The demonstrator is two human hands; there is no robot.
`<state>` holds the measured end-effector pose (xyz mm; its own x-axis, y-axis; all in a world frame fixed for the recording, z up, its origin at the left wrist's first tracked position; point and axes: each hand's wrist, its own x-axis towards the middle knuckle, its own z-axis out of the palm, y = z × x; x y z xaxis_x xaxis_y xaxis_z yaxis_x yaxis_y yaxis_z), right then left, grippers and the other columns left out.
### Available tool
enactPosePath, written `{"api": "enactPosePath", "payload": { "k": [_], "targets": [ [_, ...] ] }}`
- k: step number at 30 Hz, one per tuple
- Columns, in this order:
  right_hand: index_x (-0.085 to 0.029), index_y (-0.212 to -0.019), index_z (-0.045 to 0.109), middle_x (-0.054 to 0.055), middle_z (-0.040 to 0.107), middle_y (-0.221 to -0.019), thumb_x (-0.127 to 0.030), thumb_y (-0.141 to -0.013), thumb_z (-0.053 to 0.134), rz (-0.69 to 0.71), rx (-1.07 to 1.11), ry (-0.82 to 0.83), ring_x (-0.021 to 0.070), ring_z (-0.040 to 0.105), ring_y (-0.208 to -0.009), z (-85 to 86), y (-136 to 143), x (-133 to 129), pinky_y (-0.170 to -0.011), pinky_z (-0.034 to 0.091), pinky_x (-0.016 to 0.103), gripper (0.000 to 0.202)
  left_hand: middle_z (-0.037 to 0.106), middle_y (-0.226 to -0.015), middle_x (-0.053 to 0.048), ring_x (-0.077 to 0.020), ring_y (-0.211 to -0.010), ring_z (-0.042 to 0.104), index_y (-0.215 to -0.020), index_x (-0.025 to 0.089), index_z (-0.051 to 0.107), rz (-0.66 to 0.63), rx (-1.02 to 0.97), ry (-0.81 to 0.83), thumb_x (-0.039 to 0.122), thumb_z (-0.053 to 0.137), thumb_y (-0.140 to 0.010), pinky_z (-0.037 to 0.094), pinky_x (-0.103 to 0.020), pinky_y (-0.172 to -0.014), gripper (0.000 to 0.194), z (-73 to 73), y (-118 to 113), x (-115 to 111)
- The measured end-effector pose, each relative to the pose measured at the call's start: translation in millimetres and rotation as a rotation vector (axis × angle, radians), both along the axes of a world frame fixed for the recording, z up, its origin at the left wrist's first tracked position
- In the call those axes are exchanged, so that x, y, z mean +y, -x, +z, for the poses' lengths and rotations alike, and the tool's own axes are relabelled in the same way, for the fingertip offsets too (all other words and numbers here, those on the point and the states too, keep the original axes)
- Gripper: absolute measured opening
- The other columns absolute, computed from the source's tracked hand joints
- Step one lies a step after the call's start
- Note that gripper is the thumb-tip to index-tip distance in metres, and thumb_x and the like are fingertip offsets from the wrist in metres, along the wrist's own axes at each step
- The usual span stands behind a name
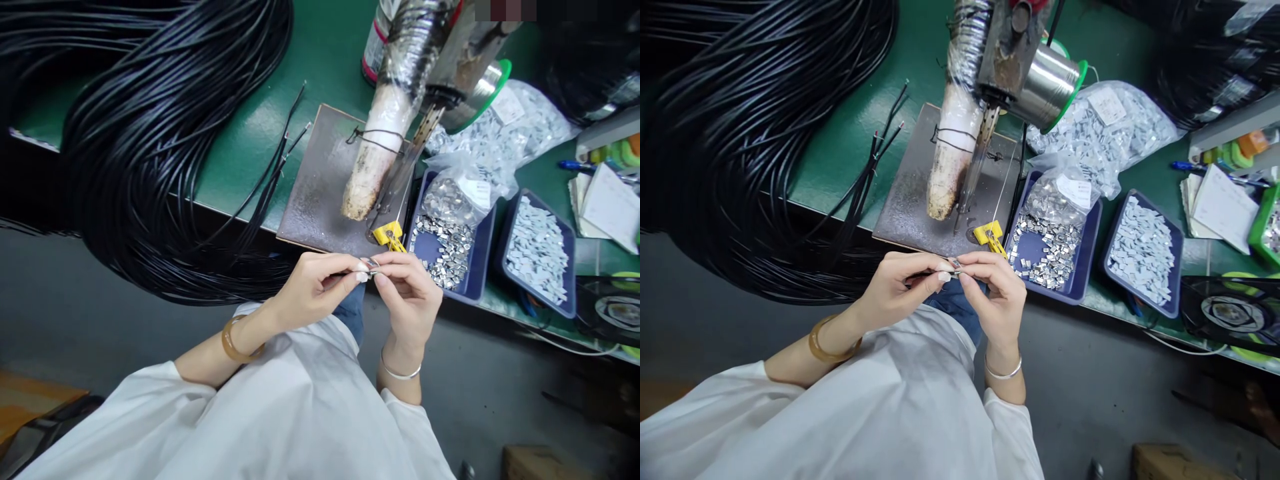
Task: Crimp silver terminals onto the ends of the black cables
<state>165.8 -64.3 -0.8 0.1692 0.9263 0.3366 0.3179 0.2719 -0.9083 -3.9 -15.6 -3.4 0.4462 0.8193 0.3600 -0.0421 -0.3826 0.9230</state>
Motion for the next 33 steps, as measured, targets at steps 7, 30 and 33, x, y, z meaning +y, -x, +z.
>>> {"api": "enactPosePath", "payload": {
  "k": [7,30,33],
  "targets": [
    [-0.028,-0.095,0.075,0.001,0.075,-0.100,-0.010,-0.085,0.071,-0.027,-0.119,-0.034,0.0154,0.071,-0.093,4.9,0,-4,-0.085,0.060,0.033,0.021,0.074,-0.075,-0.004,-0.0063,-0.054,0.056,-0.090,0.012,0.073,-0.014,-0.014,-0.025,0.013,0.064,-0.091,0.041,-0.016,-0.051,0.009,-6.6,0,1],
    [-0.026,-0.102,0.072,0.001,0.078,-0.099,-0.005,-0.079,0.076,-0.297,-0.505,-0.397,0.0161,0.076,-0.087,-1.3,15,6,-0.080,0.064,0.031,0.031,0.060,-0.060,0.002,-0.0057,-0.054,0.047,-0.071,0.012,0.069,0.061,-0.254,0.667,0.027,0.078,-0.074,0.039,-0.017,-0.051,0.017,-1.6,-12,12],
    [-0.027,-0.103,0.070,0.000,0.079,-0.098,-0.006,-0.083,0.074,-0.223,-0.459,-0.388,0.0161,0.076,-0.086,-5.1,17,6,-0.078,0.064,0.031,0.029,0.055,-0.055,0.003,-0.0049,-0.050,0.043,-0.070,0.012,0.069,0.060,-0.222,0.647,0.022,0.074,-0.075,0.034,-0.017,-0.048,0.012,-0.4,-12,14]
  ]
}}
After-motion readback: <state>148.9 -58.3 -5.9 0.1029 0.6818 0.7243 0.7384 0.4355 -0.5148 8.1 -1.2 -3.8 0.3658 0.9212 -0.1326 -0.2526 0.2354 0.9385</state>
